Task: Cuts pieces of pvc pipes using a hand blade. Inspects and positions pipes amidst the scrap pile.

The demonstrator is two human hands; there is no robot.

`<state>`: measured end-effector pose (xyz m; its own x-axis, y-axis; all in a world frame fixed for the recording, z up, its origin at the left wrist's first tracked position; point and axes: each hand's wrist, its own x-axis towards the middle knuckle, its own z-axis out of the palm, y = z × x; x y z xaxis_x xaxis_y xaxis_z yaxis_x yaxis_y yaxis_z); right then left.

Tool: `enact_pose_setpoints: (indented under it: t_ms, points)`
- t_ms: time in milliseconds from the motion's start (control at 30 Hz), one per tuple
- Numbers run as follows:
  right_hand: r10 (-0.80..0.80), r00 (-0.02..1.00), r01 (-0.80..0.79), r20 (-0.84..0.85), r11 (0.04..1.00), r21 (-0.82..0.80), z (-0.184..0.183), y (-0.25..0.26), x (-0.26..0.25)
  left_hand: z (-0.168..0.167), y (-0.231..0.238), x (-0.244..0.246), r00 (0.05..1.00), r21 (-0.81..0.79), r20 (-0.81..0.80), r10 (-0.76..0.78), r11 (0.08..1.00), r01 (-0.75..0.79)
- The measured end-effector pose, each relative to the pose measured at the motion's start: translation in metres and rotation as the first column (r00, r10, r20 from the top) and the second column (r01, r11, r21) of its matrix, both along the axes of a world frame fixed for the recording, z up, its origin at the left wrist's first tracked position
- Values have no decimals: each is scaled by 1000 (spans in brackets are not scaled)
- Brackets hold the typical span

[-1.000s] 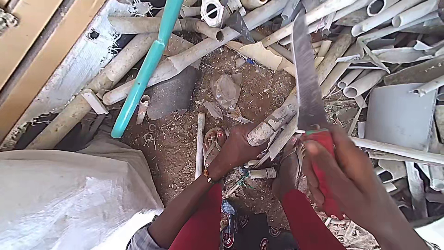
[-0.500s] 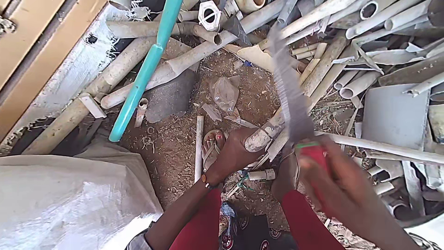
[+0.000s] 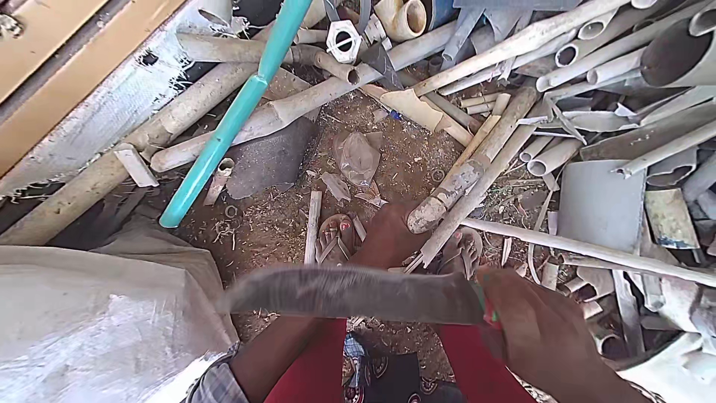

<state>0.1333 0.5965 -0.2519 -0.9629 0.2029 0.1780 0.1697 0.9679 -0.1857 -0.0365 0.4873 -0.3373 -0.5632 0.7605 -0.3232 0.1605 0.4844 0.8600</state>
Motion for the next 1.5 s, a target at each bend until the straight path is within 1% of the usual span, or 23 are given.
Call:
enact_pose_setpoints:
  t_ms: [33,100,133,167,267,333,400,467,600,700,767,833,900,967,1033,1100,1200,1233,1267,1333,1367,1433,1500]
  points:
    - [-62,992,60,107,998,23,-6,4,-1,0,0,0,1000,-8,1,4,1000,-4]
    - [-287,853,304,436,952,32,-6,27,-13,1,1,1,1000,-43,20,-17,999,18]
    - [-325,839,334,437,941,59,-1,41,-16,0,4,2,1000,-38,11,-22,999,22]
    - [-308,883,307,354,950,59,3,46,-13,-1,3,4,1000,-33,1,-25,999,25]
    - [-78,995,79,62,997,-15,9,24,-1,-4,-1,8,1000,26,-28,1,1000,0]
    - [-13,996,13,83,1000,1,-12,19,5,-9,1,8,999,35,-47,21,999,-19]
    - [-122,966,129,227,992,-16,-36,33,2,-1,8,5,1000,-64,-18,-3,998,2]
    - [-161,958,178,238,983,-51,-37,35,-3,0,15,1,1000,-107,-4,11,994,-12]
    - [-14,999,11,-40,997,-79,-31,-1,5,-5,6,5,997,-27,-35,65,997,-66]
    - [-73,997,73,2,994,-77,-67,9,5,2,4,7,997,-80,-66,50,995,-56]
    - [-127,992,129,21,987,-98,-75,14,0,4,11,5,995,-100,-66,77,991,-84]
    - [-109,990,96,-85,985,-144,-67,-3,1,-6,7,4,991,-35,-71,109,993,-112]
    - [-29,976,5,-217,994,-109,-71,-9,-1,-12,8,4,987,18,-90,132,991,-130]
    - [-67,981,51,-184,994,-92,-91,-4,-3,-9,6,6,986,-18,-136,96,995,-99]
    - [-214,973,203,-87,972,-119,-103,6,-11,2,14,4,992,-115,-101,78,989,-90]
    - [-280,954,259,-102,949,-183,-91,1,-18,-4,15,3,986,-84,-117,119,988,-129]
    - [-68,951,31,-302,992,-126,-80,-8,-18,-6,12,7,982,-21,-99,158,987,-161]
    - [-60,962,29,-268,992,-119,-83,-8,-17,-6,10,7,982,-12,-108,157,987,-159]
    - [-147,979,124,-143,979,-160,-87,-3,-18,-6,8,7,984,5,-105,147,989,-147]
    - [-414,877,474,243,825,-308,-93,26,-26,-8,6,4,984,-6,-77,162,987,-163]
    - [-484,835,549,264,773,-319,-96,41,-25,-9,6,3,983,-1,-61,176,984,-176]
    - [-458,887,451,48,843,-292,-91,37,-15,-10,4,0,983,5,-46,177,984,-177]
    - [-247,965,213,-89,935,-282,-77,12,-6,-9,0,-2,991,-8,-55,123,992,-124]
